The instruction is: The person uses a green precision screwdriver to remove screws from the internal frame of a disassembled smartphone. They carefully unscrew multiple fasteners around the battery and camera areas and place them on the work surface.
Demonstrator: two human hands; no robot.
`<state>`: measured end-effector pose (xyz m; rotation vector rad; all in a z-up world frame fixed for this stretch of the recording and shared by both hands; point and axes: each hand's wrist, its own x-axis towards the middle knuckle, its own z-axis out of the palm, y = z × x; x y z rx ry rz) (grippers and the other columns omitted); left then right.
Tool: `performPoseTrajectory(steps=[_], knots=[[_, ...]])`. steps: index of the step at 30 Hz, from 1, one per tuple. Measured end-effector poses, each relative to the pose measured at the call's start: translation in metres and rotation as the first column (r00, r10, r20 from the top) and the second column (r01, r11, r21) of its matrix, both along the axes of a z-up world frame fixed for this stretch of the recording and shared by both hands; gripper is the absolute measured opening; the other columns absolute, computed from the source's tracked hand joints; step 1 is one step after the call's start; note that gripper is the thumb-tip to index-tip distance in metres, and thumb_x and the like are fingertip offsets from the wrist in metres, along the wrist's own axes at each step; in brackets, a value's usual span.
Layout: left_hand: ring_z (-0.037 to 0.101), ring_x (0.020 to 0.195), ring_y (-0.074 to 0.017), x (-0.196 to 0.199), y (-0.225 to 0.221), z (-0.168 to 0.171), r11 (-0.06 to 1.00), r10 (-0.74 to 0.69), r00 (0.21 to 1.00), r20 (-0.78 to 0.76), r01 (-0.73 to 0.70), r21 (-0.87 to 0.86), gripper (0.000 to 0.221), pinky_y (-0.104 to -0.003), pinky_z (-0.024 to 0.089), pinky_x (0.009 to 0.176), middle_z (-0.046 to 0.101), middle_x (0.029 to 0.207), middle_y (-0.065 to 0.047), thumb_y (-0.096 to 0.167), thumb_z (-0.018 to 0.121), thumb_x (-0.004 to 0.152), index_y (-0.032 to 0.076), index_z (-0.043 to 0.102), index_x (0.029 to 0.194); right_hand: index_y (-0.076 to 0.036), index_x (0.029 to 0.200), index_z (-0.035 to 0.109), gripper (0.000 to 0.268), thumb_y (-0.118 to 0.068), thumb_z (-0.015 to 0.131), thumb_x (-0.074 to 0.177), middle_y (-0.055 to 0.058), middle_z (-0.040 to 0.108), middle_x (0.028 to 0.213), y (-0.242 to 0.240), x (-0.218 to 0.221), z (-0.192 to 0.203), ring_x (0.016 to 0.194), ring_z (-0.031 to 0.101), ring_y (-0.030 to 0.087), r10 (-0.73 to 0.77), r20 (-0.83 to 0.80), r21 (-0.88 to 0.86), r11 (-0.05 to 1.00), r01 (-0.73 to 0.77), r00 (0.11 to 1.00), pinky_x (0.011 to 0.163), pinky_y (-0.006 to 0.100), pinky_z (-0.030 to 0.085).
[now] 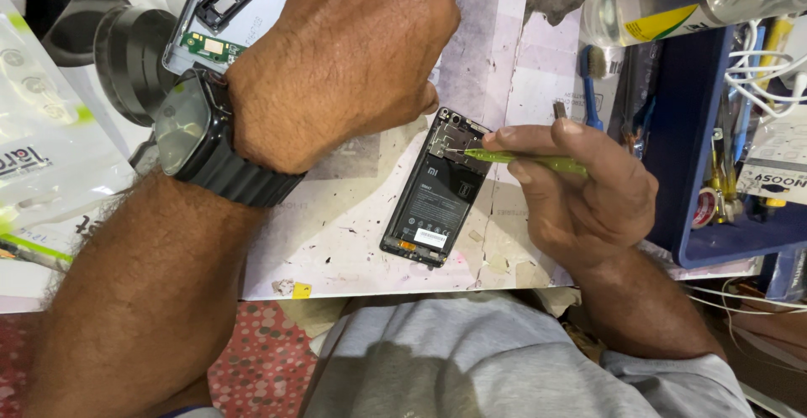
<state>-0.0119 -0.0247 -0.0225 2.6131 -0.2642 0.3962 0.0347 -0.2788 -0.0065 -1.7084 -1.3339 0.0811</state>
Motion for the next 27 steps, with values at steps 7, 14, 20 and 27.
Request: performPoseTrajectory(steps=[7, 14, 20, 27], knots=[[0.069, 0.069, -0.0375, 0.0, 0.0, 0.0, 1.0, -0.003, 1.0, 0.004, 0.003, -0.013, 0.016, -0.047, 0.053, 0.063, 0.069, 0.072, -0.019, 0.011, 0.082, 0.064, 0.002, 0.075, 0.076, -0.003, 0.147, 0.039, 0.059, 0.018, 0.064, 0.097, 0.026, 0.071, 0.107, -0.001, 0.0, 0.001, 0.1, 0.076, 0.031, 0.001, 0.006, -0.018, 1.0, -0.001, 1.0, 0.083, 0.036, 0.07], [0.07, 0.071, -0.0396, 0.0, 0.0, 0.003, 0.999, -0.028, 0.998, -0.049, 0.025, -0.048, 0.021, -0.049, 0.053, 0.062, 0.07, 0.075, -0.021, 0.014, 0.084, 0.064, 0.001, 0.076, 0.078, -0.004, 0.146, 0.04, 0.065, -0.002, 0.073, 0.091, 0.024, 0.072, 0.104, -0.001, 0.003, -0.003, 0.097, 0.077, 0.031, 0.024, 0.129, -0.022, 1.0, -0.021, 0.991, 0.082, 0.035, 0.069], [0.07, 0.071, -0.0417, 0.001, -0.005, 0.013, 0.997, -0.074, 0.987, -0.14, 0.075, 0.003, 0.022, -0.05, 0.054, 0.061, 0.07, 0.075, -0.022, 0.014, 0.085, 0.06, 0.002, 0.075, 0.074, -0.006, 0.146, 0.046, 0.052, -0.001, 0.076, 0.105, 0.02, 0.073, 0.114, 0.004, -0.001, 0.019, 0.105, 0.078, 0.027, 0.045, 0.234, -0.162, 0.987, -0.007, 0.971, 0.086, 0.032, 0.067], [0.071, 0.072, -0.0416, 0.0, -0.015, 0.018, 0.991, -0.124, 0.955, -0.27, 0.131, 0.01, 0.021, -0.049, 0.055, 0.063, 0.07, 0.076, -0.023, 0.015, 0.086, 0.06, 0.001, 0.074, 0.07, -0.004, 0.136, 0.058, 0.04, 0.001, 0.078, 0.101, 0.016, 0.076, 0.113, 0.014, -0.002, 0.033, 0.098, 0.079, 0.024, 0.104, 0.216, -0.187, 0.98, -0.063, 0.971, 0.081, 0.031, 0.067]])
